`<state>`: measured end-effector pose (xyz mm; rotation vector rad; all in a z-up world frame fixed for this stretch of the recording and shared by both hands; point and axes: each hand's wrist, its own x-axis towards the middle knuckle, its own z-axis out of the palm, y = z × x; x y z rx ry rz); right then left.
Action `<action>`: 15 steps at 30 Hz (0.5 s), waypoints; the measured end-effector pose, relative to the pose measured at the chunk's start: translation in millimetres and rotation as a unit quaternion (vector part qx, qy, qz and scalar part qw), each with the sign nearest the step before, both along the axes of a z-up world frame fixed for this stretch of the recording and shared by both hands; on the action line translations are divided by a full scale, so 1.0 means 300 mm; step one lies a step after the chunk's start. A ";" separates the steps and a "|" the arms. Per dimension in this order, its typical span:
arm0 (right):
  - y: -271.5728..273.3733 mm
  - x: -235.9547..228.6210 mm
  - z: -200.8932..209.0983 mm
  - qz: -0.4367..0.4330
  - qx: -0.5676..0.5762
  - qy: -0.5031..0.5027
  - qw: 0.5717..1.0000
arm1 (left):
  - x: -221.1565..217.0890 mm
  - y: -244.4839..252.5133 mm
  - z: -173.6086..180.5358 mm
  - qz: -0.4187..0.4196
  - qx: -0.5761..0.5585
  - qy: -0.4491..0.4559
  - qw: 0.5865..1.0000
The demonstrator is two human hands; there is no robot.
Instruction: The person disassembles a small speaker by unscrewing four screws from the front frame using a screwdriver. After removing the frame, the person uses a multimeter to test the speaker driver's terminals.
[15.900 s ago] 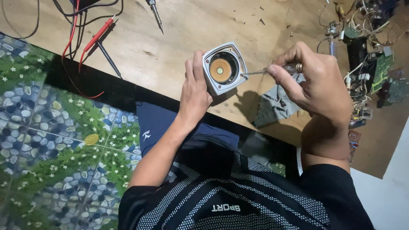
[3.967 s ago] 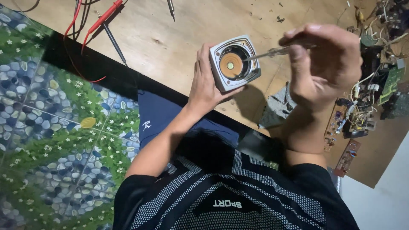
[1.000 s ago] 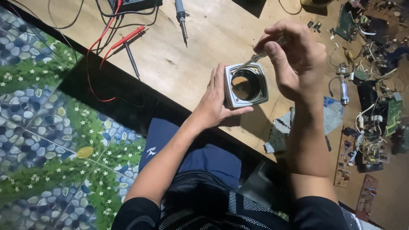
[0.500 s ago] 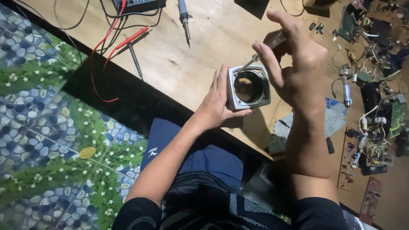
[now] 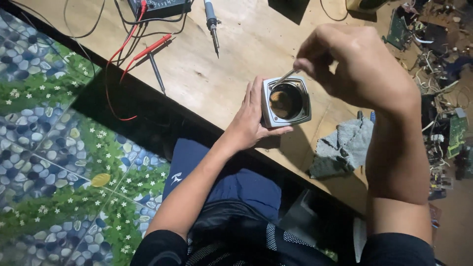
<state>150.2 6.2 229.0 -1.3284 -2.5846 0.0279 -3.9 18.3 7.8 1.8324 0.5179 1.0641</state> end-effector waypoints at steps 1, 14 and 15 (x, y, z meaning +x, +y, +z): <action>0.005 -0.004 0.009 0.001 0.000 -0.001 1.000 | 0.001 0.002 -0.008 0.001 0.000 -0.001 1.000; 0.033 -0.049 0.045 -0.004 -0.069 -0.032 0.997 | -0.003 0.004 -0.003 -0.001 -0.008 0.021 1.000; 0.032 -0.055 0.052 0.007 -0.092 -0.016 0.996 | -0.003 0.002 0.007 -0.003 -0.013 0.005 1.000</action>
